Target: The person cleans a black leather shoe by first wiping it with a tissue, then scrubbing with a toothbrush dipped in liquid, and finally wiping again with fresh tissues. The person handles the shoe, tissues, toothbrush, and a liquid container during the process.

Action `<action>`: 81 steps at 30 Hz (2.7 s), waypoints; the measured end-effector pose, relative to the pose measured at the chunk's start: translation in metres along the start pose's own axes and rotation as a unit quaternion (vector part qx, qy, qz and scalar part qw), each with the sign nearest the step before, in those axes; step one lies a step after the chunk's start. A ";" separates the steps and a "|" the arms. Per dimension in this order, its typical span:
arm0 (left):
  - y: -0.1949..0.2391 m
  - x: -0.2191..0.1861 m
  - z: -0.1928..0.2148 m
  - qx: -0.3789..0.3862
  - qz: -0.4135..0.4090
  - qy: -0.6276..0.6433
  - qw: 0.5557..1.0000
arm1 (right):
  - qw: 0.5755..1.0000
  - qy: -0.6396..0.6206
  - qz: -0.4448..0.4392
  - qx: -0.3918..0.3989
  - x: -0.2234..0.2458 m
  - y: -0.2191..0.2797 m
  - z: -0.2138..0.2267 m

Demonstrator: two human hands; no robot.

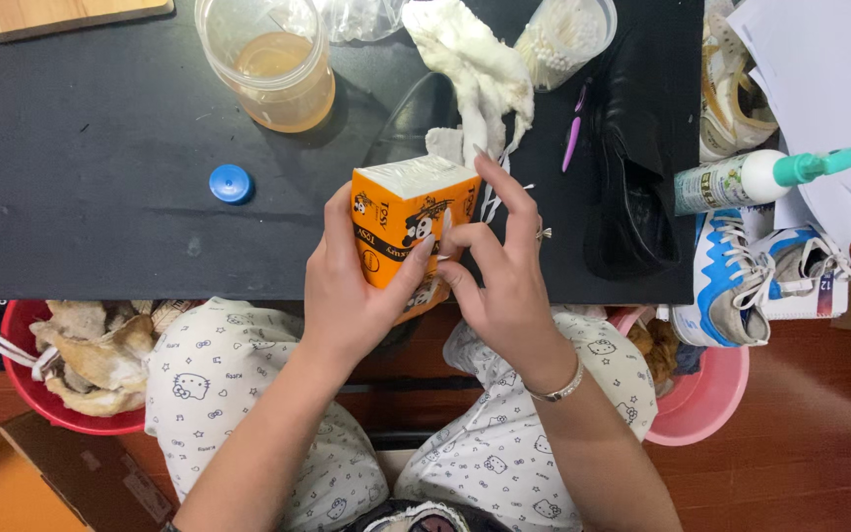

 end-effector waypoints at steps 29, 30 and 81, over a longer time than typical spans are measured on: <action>-0.011 0.023 0.017 0.183 0.326 0.499 0.782 | 0.950 -0.297 0.003 -0.095 -0.026 0.022 -0.006; -0.013 0.023 0.018 0.182 0.325 0.497 0.784 | 0.952 -0.292 0.000 -0.093 -0.027 0.020 -0.005; -0.098 0.126 0.180 0.004 0.254 0.512 0.820 | 0.709 -0.564 -0.389 -0.165 -0.118 0.014 0.010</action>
Point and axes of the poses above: each hand's wrist, its own y-axis away from the middle knuckle, its own z-axis out of the back of the hand, x = y × z, the point moved 2 cm from there along -y, towards the middle knuckle, and after that the axes turned 5 degrees about -x, right-handed, at the moved point
